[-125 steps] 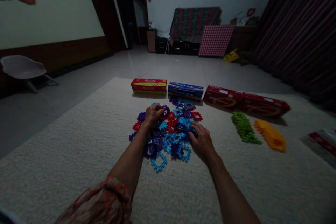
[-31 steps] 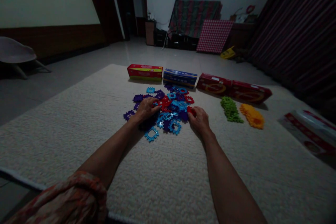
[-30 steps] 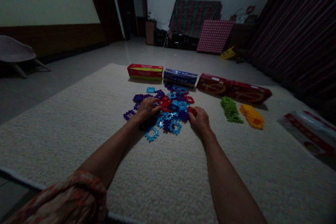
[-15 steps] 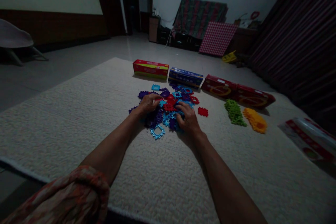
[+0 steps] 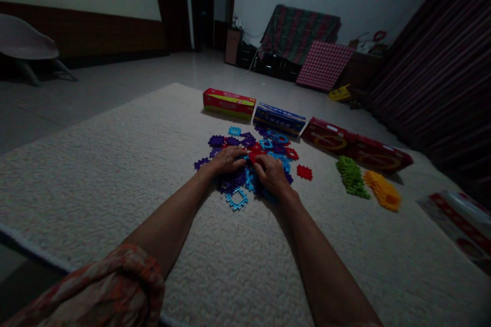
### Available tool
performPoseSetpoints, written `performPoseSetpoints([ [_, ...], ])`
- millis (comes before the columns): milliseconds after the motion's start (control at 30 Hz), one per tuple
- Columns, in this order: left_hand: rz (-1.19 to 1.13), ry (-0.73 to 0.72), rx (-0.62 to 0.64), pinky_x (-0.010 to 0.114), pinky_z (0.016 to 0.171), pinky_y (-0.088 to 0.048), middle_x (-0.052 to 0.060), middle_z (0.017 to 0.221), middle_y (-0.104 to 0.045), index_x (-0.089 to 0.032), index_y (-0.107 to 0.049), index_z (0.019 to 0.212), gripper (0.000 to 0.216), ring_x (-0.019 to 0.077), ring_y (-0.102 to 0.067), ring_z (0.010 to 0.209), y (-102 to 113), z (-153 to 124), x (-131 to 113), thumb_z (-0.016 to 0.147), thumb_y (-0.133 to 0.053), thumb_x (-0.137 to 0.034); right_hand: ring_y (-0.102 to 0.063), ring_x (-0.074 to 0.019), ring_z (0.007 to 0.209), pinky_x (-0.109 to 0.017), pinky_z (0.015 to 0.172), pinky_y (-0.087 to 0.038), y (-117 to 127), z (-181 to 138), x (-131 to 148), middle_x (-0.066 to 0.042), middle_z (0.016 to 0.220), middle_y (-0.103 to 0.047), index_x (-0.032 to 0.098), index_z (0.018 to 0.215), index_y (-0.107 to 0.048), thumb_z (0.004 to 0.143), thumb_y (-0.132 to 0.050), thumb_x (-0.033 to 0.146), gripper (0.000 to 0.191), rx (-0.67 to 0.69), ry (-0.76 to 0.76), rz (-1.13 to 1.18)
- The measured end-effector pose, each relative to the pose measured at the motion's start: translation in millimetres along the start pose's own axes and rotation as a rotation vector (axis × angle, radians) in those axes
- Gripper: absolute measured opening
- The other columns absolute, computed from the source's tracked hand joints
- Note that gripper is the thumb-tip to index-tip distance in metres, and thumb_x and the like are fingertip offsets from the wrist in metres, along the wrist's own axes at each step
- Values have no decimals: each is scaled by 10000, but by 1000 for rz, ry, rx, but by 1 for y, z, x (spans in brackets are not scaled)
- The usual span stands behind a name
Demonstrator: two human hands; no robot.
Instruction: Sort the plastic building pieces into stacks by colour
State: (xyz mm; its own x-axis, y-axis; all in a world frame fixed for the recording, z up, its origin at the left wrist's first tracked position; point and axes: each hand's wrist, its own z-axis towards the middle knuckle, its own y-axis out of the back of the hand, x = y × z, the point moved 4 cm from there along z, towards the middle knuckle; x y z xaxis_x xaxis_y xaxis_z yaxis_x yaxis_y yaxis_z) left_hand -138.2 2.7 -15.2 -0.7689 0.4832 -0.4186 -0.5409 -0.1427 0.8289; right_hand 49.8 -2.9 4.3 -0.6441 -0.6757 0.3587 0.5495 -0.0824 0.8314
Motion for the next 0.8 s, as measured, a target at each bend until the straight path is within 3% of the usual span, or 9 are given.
performPoseSetpoints([
  [133,-57,23,-103,370,1010,-533,67,1197,-740,-218,-709,1179,275,206,-685,1123,7,3,-3,967,-538,-251,-673,-263,1008,-421,936,-432,3,-1,-9,-120,1060,-755,191,1044,-684,983,-445,272,260,-132,-13,-13],
  [300,-123,165,-321,333,974,-535,83,1167,-759,-208,-744,1136,259,212,-700,1100,22,2,2,959,-561,-254,-695,-252,976,-387,900,-510,21,-2,-31,-101,1038,-766,206,1053,-703,984,-405,363,343,-415,-107,86],
  [500,-17,427,-367,300,881,-525,73,1047,-794,-221,-778,1098,295,225,-731,991,37,-7,13,962,-522,-276,-685,-251,978,-396,923,-524,44,-14,-82,-111,1055,-750,184,1069,-698,898,-446,359,351,-683,-350,78],
  [633,71,528,-333,320,922,-517,63,1141,-776,-248,-752,1194,328,235,-714,1040,42,-11,17,956,-528,-271,-660,-263,981,-437,951,-503,54,-30,-119,-131,1032,-726,172,1017,-704,851,-424,287,345,-694,-486,-37],
  [800,233,537,-283,373,954,-521,116,1124,-737,-204,-779,1090,288,267,-665,1080,42,-13,18,921,-546,-225,-620,-326,991,-550,934,-465,58,-52,-143,-172,1036,-674,177,1043,-712,804,-475,264,348,-557,-724,-218],
])
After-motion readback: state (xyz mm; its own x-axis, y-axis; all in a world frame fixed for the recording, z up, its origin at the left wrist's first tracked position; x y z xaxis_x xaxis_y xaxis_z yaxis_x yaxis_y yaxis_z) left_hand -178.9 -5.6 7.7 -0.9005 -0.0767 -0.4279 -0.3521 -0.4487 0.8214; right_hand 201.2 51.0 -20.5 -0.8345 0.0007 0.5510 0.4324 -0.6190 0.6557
